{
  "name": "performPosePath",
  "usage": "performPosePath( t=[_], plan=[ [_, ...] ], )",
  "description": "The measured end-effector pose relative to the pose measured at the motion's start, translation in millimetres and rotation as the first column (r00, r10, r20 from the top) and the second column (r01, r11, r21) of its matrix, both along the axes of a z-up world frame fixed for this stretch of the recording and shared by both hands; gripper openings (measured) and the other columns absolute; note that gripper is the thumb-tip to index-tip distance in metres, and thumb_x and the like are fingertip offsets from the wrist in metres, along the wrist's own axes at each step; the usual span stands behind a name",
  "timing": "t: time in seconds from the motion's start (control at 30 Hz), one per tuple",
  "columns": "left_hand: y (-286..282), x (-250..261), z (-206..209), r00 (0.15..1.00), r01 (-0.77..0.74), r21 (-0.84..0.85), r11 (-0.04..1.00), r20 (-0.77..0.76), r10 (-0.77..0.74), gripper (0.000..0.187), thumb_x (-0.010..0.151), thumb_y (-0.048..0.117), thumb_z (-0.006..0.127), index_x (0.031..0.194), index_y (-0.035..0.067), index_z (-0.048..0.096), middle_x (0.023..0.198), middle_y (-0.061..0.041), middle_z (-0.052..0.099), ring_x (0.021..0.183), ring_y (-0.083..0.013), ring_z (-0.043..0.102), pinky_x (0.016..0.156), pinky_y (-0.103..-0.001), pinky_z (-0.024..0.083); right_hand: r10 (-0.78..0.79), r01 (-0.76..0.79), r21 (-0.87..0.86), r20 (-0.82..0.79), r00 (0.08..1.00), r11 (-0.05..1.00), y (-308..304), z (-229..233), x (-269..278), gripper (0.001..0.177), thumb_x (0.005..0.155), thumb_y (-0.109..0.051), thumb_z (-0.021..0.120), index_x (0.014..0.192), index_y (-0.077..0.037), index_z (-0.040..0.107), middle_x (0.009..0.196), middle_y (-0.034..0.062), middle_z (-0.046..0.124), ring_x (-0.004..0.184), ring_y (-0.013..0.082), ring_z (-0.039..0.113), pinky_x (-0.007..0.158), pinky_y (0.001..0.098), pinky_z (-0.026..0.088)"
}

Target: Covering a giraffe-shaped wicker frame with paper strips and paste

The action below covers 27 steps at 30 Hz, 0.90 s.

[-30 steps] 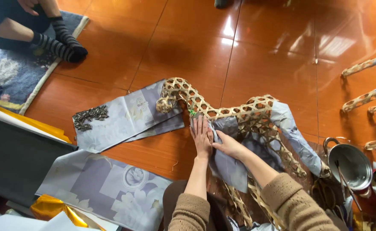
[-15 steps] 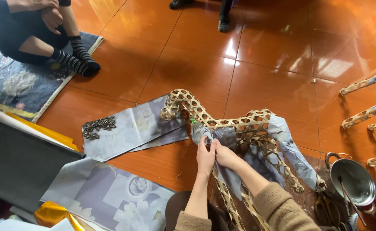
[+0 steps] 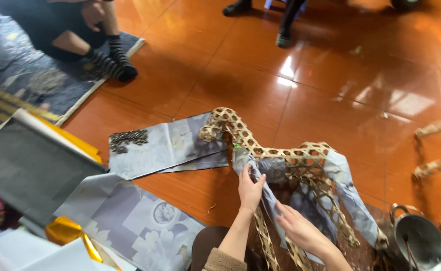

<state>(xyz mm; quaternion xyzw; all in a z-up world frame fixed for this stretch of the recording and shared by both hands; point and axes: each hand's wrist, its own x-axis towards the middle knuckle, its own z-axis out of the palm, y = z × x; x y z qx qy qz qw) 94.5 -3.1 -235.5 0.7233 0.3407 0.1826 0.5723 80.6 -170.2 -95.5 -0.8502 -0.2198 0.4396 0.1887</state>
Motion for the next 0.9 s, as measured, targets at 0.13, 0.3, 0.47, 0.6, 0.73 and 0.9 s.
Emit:
performPosePath(
  t=[0.13, 0.3, 0.47, 0.6, 0.73, 0.9],
  plan=[
    [-1, 6, -9, 0.997, -0.074, -0.001, 0.997, 0.025, 0.074, 0.059, 0.074, 0.033, 0.074, 0.127, 0.015, 0.055, 0.120, -0.011, 0.061, 0.114, -0.0269, 0.058, 0.099, -0.035, 0.042, -0.281, 0.377, 0.527, -0.256, 0.925, 0.762, -56, -98, 27, 0.056, 0.093, -0.043, 0.035, 0.122, -0.010, 0.070, 0.138, 0.0026, 0.063, 0.123, 0.0170, 0.059, 0.098, 0.0393, 0.050],
    [-4, 2, 2, 0.986, -0.139, -0.217, 0.966, 0.061, 0.156, 0.055, 0.069, 0.026, 0.078, 0.118, 0.015, 0.058, 0.109, -0.007, 0.063, 0.092, -0.0177, 0.064, 0.087, -0.030, 0.048, -0.502, 0.854, -0.026, -0.818, 0.281, 0.520, -52, -157, 14, 0.099, 0.089, -0.074, 0.033, 0.097, 0.019, 0.068, 0.084, 0.0358, 0.070, 0.069, 0.0461, 0.065, 0.065, 0.0490, 0.052],
    [-6, 3, 8, 0.984, -0.166, -0.275, 0.947, 0.018, 0.178, 0.056, 0.067, 0.030, 0.076, 0.116, 0.015, 0.054, 0.103, -0.005, 0.062, 0.087, -0.0166, 0.061, 0.083, -0.029, 0.047, -0.513, 0.880, 0.155, -0.761, 0.396, 0.450, -75, -242, -29, 0.081, 0.093, -0.062, 0.038, 0.105, 0.013, 0.066, 0.095, 0.0274, 0.067, 0.081, 0.0356, 0.061, 0.075, 0.0429, 0.049],
    [-7, -4, 23, 0.986, -0.161, -0.343, 0.925, -0.009, 0.168, 0.056, 0.069, 0.031, 0.074, 0.117, 0.015, 0.052, 0.101, -0.005, 0.059, 0.086, -0.0166, 0.059, 0.081, -0.030, 0.046, -0.550, 0.871, 0.354, -0.677, 0.490, 0.340, -56, -264, -1, 0.063, 0.097, -0.049, 0.043, 0.112, 0.008, 0.064, 0.106, 0.0189, 0.065, 0.092, 0.0250, 0.058, 0.085, 0.0368, 0.046],
    [-4, -1, 13, 0.985, -0.162, -0.295, 0.942, 0.005, 0.171, 0.056, 0.069, 0.031, 0.077, 0.116, 0.014, 0.051, 0.103, -0.006, 0.062, 0.089, -0.0176, 0.061, 0.082, -0.030, 0.046, -0.601, 0.815, 0.542, -0.587, 0.543, 0.206, -24, -261, 43, 0.046, 0.102, -0.037, 0.048, 0.119, 0.003, 0.062, 0.117, 0.0104, 0.063, 0.104, 0.0144, 0.054, 0.095, 0.0306, 0.043],
    [-5, -5, 23, 0.985, -0.135, -0.303, 0.943, -0.144, 0.095, 0.058, 0.071, 0.044, 0.072, 0.108, 0.012, 0.041, 0.109, -0.008, 0.053, 0.095, -0.0224, 0.055, 0.083, -0.034, 0.042, -0.517, 0.835, 0.546, -0.694, 0.500, 0.075, -4, -215, 60, 0.045, 0.102, -0.023, 0.041, 0.140, 0.001, 0.043, 0.144, 0.0123, 0.046, 0.132, 0.0175, 0.045, 0.116, 0.0293, 0.033]
  ],
)
